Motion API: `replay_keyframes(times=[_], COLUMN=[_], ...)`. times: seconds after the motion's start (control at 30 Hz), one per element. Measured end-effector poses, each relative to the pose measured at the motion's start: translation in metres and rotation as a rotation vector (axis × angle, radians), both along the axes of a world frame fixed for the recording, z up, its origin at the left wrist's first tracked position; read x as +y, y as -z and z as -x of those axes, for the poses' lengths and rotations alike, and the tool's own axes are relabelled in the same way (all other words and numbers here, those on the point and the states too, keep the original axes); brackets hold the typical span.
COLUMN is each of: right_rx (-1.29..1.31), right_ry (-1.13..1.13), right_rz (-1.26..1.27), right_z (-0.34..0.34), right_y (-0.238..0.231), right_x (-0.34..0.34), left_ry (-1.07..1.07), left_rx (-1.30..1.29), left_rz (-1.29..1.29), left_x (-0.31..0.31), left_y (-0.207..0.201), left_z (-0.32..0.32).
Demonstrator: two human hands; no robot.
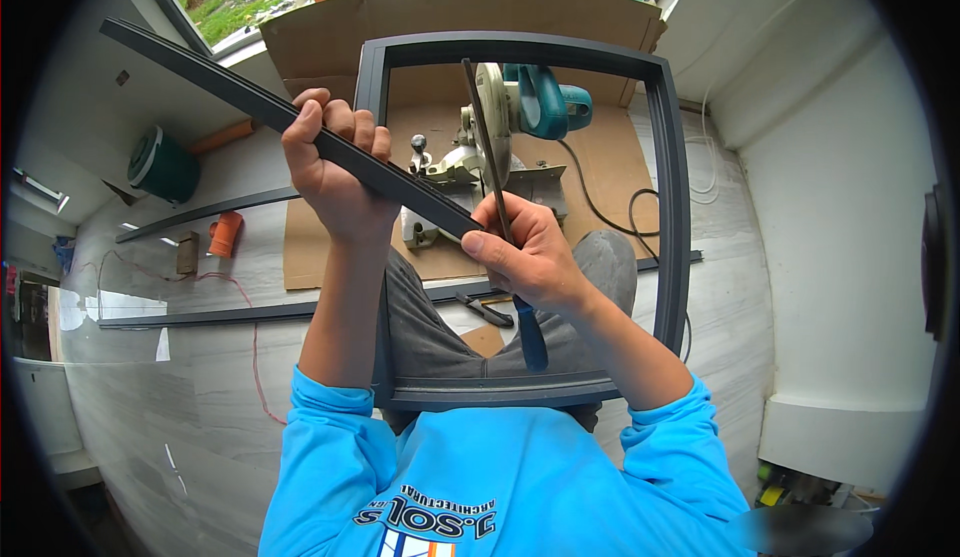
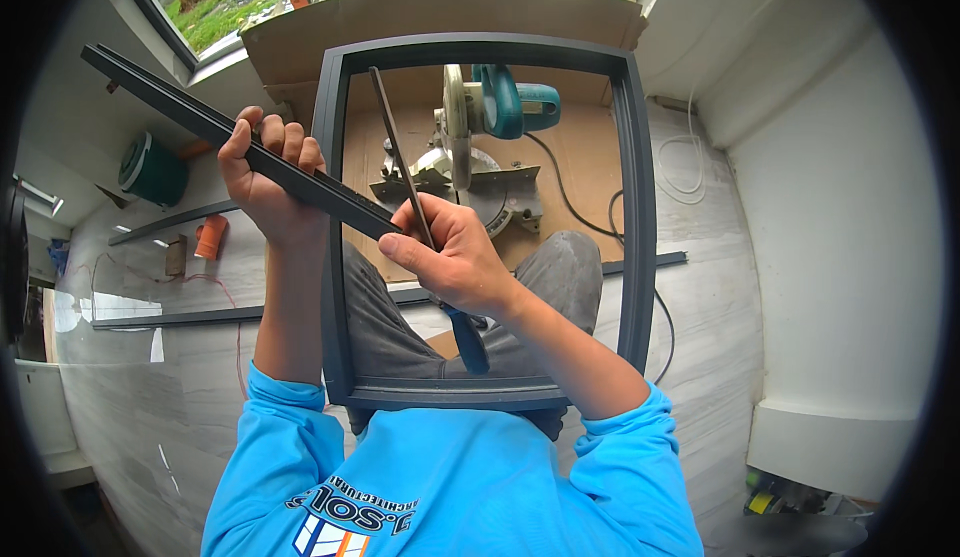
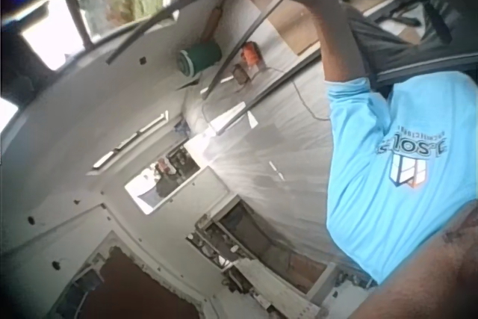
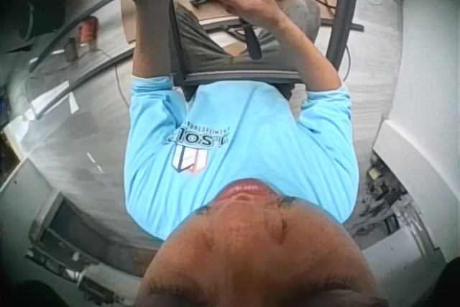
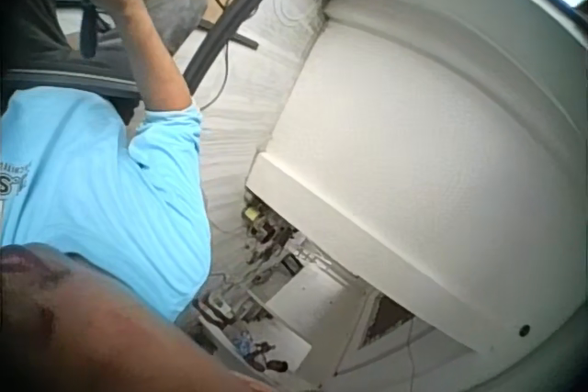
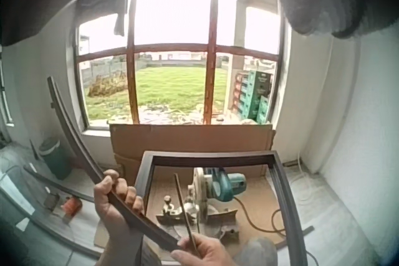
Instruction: Measuring and assembling pieces of a metal window or door frame using a miter saw.
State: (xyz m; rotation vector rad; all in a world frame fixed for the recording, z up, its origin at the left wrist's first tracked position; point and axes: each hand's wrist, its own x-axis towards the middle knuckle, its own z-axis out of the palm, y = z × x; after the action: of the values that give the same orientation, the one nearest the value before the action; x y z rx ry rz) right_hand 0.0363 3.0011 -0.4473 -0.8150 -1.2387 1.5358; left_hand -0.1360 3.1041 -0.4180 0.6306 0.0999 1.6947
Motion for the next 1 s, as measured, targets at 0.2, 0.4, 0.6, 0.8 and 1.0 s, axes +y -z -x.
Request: replay_keyframes(times=[0.2, 0.4, 0.6, 0.8, 1.0], right_rx=[0.092, -0.067, -0.24, -0.011, -0.404], right_ry=[-0.142, -0.173, 0.052, 0.185, 0.349], right_rz=[0.001, 0.027, 0.504, 0.08, -0.397], right_z=[-0.013, -0.034, -0.068, -0.027, -0.003], right_y=[0.012, 0.02, 0.044, 0.006, 0.006], right_x=[-0.008, -0.021, 0.006, -0.009, -0.03], left_ry=[-0.065, -0.363, -0.245, 0.079, 0.207], left_rx=[0.147, 0.39, 1.092, 1.328, 1.329], left_rz=[-0.13, -0.204, -0.059, 0.064, 0.198], left_x=[-0.001, 0.029, -0.029, -0.069, -0.074], left_y=[-0.001, -0.159, -0.137, -0.005, 0.04], left_z=[0.031, 0.267, 0.169, 0.08, 0.046])
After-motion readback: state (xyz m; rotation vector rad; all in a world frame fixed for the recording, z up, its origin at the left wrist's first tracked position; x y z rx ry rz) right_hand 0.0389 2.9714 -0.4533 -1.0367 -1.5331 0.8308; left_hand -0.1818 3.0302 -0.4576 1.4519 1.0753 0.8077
